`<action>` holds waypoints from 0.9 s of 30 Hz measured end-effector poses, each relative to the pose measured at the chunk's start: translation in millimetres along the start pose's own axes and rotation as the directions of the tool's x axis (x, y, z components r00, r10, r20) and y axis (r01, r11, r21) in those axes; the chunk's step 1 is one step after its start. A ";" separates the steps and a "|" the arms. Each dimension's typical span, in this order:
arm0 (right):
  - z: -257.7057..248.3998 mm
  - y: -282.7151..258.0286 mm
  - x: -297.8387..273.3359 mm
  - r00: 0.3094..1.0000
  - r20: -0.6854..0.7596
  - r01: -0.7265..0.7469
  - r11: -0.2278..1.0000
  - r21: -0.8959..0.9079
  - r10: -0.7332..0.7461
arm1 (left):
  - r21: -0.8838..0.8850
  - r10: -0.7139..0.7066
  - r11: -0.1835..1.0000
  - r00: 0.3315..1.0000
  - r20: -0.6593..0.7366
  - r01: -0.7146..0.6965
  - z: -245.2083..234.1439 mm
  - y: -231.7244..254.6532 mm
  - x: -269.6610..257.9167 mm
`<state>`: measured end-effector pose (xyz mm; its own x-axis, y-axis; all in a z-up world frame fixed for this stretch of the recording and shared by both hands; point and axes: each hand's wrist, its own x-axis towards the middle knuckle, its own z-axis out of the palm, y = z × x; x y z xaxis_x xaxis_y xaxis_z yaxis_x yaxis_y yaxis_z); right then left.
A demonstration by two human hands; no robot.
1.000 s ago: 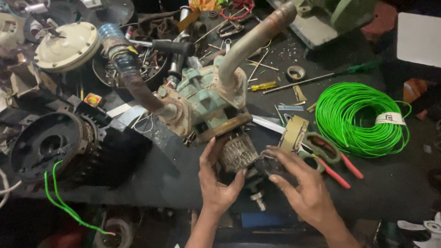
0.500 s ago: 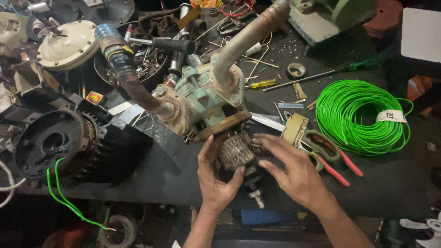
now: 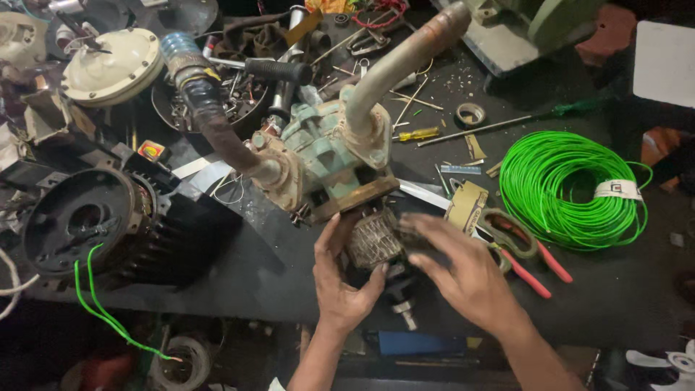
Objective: The person uses a metal file to smooth the surface of a motor rotor held in a bench vise. They rotate the rotor with one hand while filing with the other, repeatedly adjusting the angle to work on different sections of the rotor's surface.
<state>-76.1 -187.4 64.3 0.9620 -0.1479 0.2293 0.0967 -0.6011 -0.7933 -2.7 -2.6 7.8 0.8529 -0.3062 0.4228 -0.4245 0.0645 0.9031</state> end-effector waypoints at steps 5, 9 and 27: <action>-2.4 2.2 6.6 0.999 0.031 -0.010 1.000 0.023 0.009 | 0.023 0.000 1.000 1.000 -0.019 0.000 0.0 -2.5 4.9; -3.2 -0.2 4.7 0.989 0.062 -0.146 0.975 0.170 0.137 | 0.017 -0.005 1.000 1.000 -0.012 0.005 -0.1 -6.4 -1.5; 2.6 -13.7 5.0 1.000 0.004 0.000 1.000 -0.014 0.000 | -0.192 -0.097 0.975 0.993 0.068 0.108 -10.6 -16.5 -4.3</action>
<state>-72.0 -177.9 74.9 0.9631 -0.1446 0.2270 0.0931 -0.6121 -0.7853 3.8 7.7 -8.1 0.8676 -0.3746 0.3271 -0.2633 0.2120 0.9412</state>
